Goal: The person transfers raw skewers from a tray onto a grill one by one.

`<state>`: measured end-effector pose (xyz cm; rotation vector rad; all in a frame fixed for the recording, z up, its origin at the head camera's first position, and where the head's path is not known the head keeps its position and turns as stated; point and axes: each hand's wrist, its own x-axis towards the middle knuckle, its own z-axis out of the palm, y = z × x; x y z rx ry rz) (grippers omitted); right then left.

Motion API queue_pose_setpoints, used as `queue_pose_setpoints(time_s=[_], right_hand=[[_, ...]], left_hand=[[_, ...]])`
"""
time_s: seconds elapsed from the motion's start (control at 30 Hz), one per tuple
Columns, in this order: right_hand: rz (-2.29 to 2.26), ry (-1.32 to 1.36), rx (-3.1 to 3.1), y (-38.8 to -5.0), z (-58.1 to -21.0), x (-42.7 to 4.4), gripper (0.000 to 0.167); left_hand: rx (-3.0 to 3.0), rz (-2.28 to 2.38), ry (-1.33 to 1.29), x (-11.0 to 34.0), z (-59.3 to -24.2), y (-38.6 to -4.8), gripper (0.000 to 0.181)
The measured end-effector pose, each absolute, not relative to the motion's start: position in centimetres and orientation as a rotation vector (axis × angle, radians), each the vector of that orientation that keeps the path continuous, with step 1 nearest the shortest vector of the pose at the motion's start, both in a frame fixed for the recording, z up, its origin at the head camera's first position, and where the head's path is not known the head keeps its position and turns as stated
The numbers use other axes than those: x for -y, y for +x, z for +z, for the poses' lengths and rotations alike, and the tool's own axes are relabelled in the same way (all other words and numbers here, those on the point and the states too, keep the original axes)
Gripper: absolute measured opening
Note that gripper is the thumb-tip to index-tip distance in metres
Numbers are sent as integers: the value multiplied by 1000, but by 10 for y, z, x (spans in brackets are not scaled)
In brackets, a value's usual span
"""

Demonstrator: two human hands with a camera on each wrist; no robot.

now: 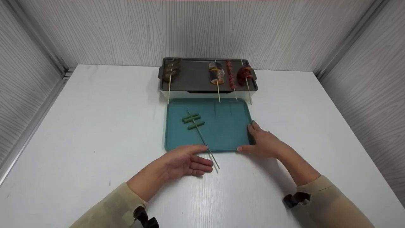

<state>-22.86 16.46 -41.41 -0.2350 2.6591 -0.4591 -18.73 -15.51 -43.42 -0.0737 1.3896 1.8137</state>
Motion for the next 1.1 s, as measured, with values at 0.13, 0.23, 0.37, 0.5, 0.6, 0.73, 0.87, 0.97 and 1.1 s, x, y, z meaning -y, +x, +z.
queue_pose_setpoints(time_s=[0.13, 0.23, 0.37, 0.5, 0.6, 0.73, 0.87, 0.97, 1.1], right_hand=[[-460, -242, -2661, -229, -414, -164, 116], [-461, -243, -2666, -229, -414, -165, 115], [-462, -235, -2666, -229, -414, -165, 115], [-464, -229, -2662, -228, -414, -164, 116], [-464, -236, -2662, -228, -414, -164, 116], [-465, -241, -2665, -229, -415, -165, 116], [-454, -228, -2666, -229, -415, -164, 117], [-453, -220, -2664, -229, -414, -165, 117], [-460, -234, -2663, -229, -414, -165, 117]], left_hand=[[-1337, 1836, -104, 153, -437, -190, 67], [-1291, 1860, -116, 152, -439, -192, 63], [-1249, 1892, -132, 148, -441, -194, 57], [-1216, 1932, -143, 145, -442, -194, 52], [-1190, 1967, -149, 144, -443, -194, 47], [-1175, 1993, -157, 142, -444, -193, 39], [-1204, 1990, -144, 143, -443, -192, 36], [-1245, 1976, -119, 144, -441, -190, 47], [-1288, 1953, -93, 147, -438, -188, 71]])
